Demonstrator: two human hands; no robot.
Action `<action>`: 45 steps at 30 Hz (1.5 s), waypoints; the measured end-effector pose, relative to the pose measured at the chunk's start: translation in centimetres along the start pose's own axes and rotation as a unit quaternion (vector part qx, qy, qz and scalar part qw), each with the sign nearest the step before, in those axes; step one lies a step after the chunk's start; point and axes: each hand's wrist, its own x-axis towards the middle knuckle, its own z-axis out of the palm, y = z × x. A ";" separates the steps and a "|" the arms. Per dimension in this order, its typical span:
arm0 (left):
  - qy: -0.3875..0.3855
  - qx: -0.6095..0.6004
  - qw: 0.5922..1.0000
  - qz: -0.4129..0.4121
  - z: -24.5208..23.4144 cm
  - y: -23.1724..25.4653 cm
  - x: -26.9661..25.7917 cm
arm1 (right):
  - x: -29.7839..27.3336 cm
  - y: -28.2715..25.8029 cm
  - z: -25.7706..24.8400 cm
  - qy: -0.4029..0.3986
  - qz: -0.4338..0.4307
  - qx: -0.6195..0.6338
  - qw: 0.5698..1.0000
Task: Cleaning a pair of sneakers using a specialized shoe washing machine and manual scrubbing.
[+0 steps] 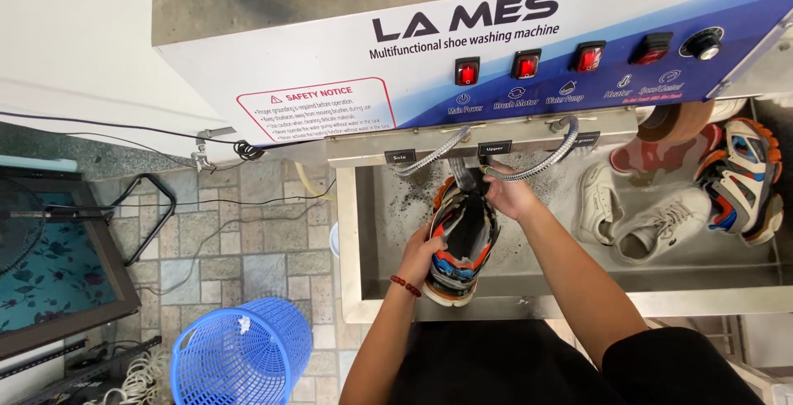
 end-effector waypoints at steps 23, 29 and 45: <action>0.055 -0.037 0.998 0.022 2.3 4.1 5.2 | 5.9 -3.5 4.4 0.147 -0.104 -0.067 0.981; 0.066 -0.043 0.997 0.018 2.7 3.9 6.5 | 5.4 -3.3 3.5 0.132 -0.120 -0.054 0.982; 0.059 0.348 0.931 0.094 -0.9 3.5 -0.3 | -0.7 -2.9 9.4 0.115 -0.072 -0.083 0.987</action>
